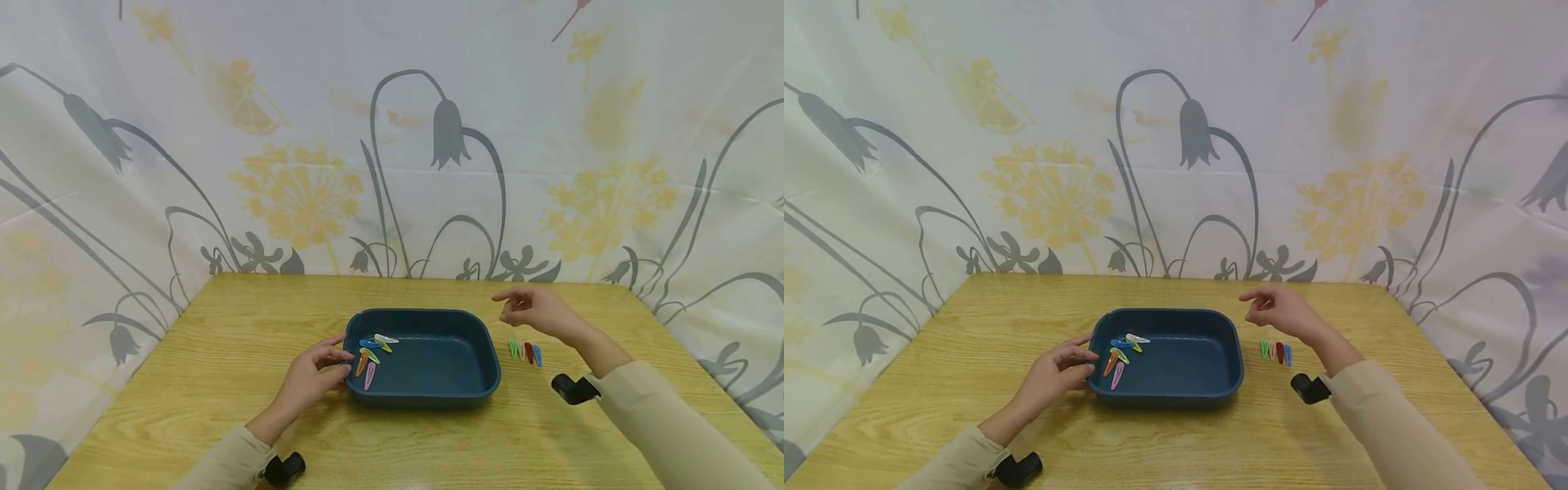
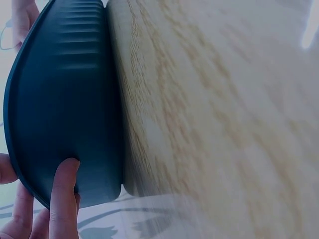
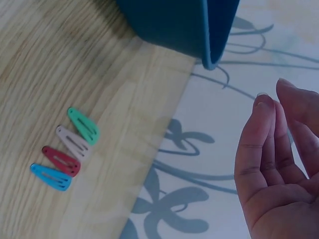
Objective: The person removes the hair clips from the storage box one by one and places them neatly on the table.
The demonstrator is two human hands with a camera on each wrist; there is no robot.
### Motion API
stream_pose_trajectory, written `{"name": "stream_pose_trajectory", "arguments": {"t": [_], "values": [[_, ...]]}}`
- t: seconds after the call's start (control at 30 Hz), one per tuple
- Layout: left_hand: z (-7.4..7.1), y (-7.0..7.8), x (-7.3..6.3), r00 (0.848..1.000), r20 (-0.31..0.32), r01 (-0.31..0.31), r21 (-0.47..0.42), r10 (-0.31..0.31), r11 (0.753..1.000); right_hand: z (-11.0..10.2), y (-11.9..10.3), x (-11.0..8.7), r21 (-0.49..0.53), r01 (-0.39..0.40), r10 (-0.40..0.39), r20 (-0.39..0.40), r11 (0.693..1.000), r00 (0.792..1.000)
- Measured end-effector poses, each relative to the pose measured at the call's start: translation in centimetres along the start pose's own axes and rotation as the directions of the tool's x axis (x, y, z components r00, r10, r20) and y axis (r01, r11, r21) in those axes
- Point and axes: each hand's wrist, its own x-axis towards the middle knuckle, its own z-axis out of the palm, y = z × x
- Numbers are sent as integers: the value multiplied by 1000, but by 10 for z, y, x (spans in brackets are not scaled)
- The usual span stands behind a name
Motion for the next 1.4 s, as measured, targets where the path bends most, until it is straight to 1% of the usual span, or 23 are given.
{"name": "stream_pose_trajectory", "arguments": {"t": [0.17, 0.37, 0.7, 0.87, 1.03, 1.23, 1.4], "values": [[0, 0, 1, 1000, 0, 2, -2, -2, 1000, 5, -7, 6, 22, 19, -19, 11, 1000, 1000], [0, 0, 1, 1000, 1, 2, -5, -2, 1000, 11, -15, 13, 19, 17, -18, 28, 1000, 999], [0, -1, 2, 1000, -7, 2, -1, -2, 1000, 24, -29, 27, 47, 27, -30, 66, 999, 997], [0, 0, 2, 1000, -10, 7, 0, -7, 1000, 34, -35, 34, 100, 48, -57, 90, 994, 994], [1, 1, 2, 1000, -14, 9, 6, -9, 1000, 43, -38, 41, 130, 77, -91, 110, 988, 990], [1, 1, 3, 1000, -10, 8, 19, -8, 1000, 55, -42, 50, 117, 124, -139, 129, 985, 982], [1, 0, 3, 1000, -9, 5, 18, -4, 1000, 65, -44, 56, 121, 179, -196, 152, 976, 969]]}}
